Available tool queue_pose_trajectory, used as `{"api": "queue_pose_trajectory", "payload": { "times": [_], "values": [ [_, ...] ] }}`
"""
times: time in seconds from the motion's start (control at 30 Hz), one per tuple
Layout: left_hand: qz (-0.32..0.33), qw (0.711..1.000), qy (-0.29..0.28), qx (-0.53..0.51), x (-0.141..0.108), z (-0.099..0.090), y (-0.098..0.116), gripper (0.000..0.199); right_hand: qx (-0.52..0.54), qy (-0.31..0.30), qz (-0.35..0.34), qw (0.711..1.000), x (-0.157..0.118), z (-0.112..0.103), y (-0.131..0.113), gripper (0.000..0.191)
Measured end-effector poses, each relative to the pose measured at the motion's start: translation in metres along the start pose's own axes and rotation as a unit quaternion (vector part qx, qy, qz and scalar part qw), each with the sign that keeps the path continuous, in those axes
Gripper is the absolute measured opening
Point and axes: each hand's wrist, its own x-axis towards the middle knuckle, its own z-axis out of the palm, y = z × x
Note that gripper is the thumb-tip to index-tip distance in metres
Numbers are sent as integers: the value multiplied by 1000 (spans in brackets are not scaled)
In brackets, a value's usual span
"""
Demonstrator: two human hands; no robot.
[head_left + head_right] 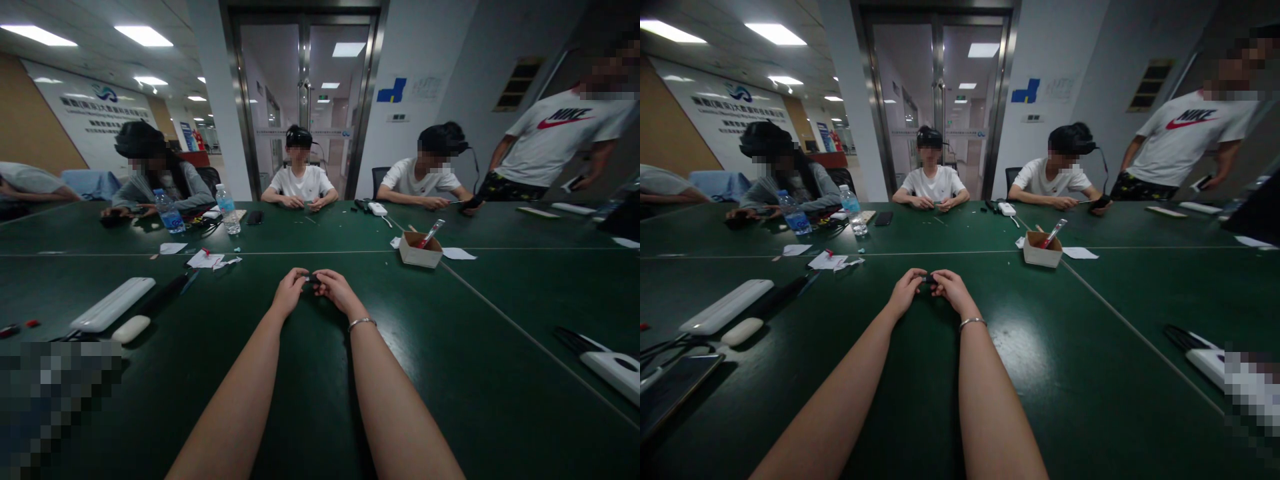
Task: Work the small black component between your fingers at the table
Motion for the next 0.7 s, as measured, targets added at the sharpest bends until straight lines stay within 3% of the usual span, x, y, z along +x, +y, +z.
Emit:
{"api": "queue_pose_trajectory", "payload": {
  "times": [0.7],
  "values": [
    [-8,1000,-19,-20,0,0,1,27,-3,5,4,1000,0,0,0,18]
  ]
}}
